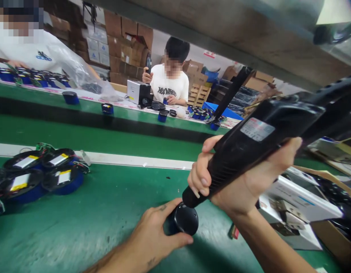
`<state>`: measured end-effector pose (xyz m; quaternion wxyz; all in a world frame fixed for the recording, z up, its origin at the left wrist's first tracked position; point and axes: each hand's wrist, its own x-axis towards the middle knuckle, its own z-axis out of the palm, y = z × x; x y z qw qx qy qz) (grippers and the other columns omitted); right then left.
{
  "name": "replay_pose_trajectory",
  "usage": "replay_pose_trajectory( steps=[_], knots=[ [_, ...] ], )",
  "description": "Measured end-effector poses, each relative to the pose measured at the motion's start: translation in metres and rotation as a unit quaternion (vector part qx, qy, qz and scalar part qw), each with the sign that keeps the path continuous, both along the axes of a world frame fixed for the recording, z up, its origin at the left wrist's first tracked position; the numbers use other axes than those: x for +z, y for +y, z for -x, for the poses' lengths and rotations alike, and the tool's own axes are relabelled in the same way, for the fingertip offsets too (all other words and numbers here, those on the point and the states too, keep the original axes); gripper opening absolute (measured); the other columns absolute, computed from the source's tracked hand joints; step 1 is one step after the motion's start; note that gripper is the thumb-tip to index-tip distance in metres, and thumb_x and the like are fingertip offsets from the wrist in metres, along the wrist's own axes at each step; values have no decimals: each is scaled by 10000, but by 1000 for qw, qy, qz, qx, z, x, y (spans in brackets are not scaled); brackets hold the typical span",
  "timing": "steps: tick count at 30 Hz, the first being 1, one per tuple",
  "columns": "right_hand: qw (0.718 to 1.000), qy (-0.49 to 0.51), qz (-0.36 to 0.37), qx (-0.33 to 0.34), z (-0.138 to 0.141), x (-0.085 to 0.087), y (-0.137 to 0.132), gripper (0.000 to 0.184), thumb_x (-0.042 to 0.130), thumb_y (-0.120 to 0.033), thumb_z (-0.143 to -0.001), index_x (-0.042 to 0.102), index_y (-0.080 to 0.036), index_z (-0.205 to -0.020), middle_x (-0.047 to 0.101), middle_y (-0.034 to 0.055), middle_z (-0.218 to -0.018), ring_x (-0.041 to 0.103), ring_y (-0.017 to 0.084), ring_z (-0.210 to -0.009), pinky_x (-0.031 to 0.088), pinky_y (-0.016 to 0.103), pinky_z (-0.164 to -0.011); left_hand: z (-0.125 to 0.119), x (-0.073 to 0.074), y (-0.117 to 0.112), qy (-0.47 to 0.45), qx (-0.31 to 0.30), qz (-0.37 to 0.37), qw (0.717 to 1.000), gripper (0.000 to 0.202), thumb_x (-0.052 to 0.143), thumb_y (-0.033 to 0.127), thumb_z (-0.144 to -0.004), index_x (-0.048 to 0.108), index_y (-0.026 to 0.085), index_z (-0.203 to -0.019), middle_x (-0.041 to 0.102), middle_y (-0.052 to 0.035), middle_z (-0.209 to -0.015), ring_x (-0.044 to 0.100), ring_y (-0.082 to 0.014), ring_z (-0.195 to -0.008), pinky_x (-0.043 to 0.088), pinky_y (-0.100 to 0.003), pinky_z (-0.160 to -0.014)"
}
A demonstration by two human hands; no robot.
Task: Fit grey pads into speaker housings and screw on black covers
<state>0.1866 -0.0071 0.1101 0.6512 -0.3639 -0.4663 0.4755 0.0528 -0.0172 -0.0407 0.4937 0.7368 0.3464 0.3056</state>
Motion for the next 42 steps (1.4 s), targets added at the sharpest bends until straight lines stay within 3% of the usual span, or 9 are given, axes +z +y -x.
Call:
replay_pose_trajectory(
  steps=[11, 19, 22, 25, 28, 31, 37, 40, 42],
  knots=[
    [997, -1, 3, 83, -1, -7, 8, 732, 506, -945, -572, 548, -215, -611, 481, -25, -349, 414, 149, -254, 373, 270, -262, 1, 6, 1, 12, -7, -13, 1000, 650, 861, 288, -679, 649, 192, -1286, 773, -57, -1113, 724, -277, -993, 540, -388, -948],
    [998, 12, 31, 58, 11, -8, 3, 856, 250, -1051, -525, 469, -225, -476, 416, 2, -314, 354, 130, -220, 300, 255, -235, 1, -2, 7, 18, 25, -77, 997, 512, 799, 355, -685, 712, 266, -1182, 798, -7, -1051, 766, -281, -909, 605, -346, -845],
    [998, -3, -65, -19, -18, 10, -22, 854, 292, -1033, -571, 544, -218, -534, 462, 5, -342, 393, 148, -243, 323, 264, -236, 4, -1, 10, 36, 10, -93, 995, 514, 758, 401, -728, 684, 301, -1227, 779, 9, -1107, 755, -275, -976, 605, -333, -850],
    [967, -76, -152, -187, -81, 25, -59, 812, 435, -992, -561, 627, -204, -570, 517, 24, -355, 419, 172, -228, 347, 291, -234, 9, -7, 13, 74, 5, -111, 991, 561, 732, 427, -771, 625, 322, -1311, 742, 11, -1196, 719, -266, -1072, 585, -332, -897],
    [939, -141, -109, -295, -146, 23, -86, 792, 560, -977, -432, 669, -214, -612, 543, 32, -350, 462, 239, -225, 359, 346, -218, 13, -17, 16, 94, 0, -135, 986, 571, 703, 461, -815, 580, 339, -1360, 726, 14, -1228, 713, -253, -1086, 585, -313, -895],
    [924, -150, -86, -341, -184, 12, -93, 872, 476, -1027, -407, 675, -223, -681, 529, 25, -336, 417, 219, -209, 348, 345, -215, 13, -21, 19, 94, -4, -151, 984, 563, 693, 482, -825, 577, 346, -1360, 716, 21, -1242, 710, -246, -1090, 592, -287, -872],
    [937, -108, 29, -330, -196, 14, -83, 841, 393, -1028, -501, 618, -233, -659, 456, -21, -350, 387, 147, -253, 374, 300, -271, 7, -14, 13, 79, 24, -127, 988, 548, 701, 506, -775, 649, 301, -1280, 763, -9, -1149, 740, -274, -1021, 617, -328, -824],
    [950, -99, 70, -289, -180, 16, -83, 802, 487, -988, -506, 654, -222, -672, 442, -19, -357, 365, 136, -247, 352, 297, -258, 6, -13, 8, 59, 28, -107, 992, 563, 712, 455, -772, 626, 304, -1307, 762, -15, -1162, 733, -264, -1036, 592, -353, -886],
    [965, -88, 41, -242, -158, 14, -82, 743, 563, -942, -508, 682, -231, -691, 431, -24, -356, 355, 137, -235, 342, 300, -245, 6, -11, 5, 54, 20, -89, 994, 580, 724, 420, -754, 624, 286, -1310, 750, -32, -1190, 722, -267, -1058, 567, -382, -933]
  ],
)
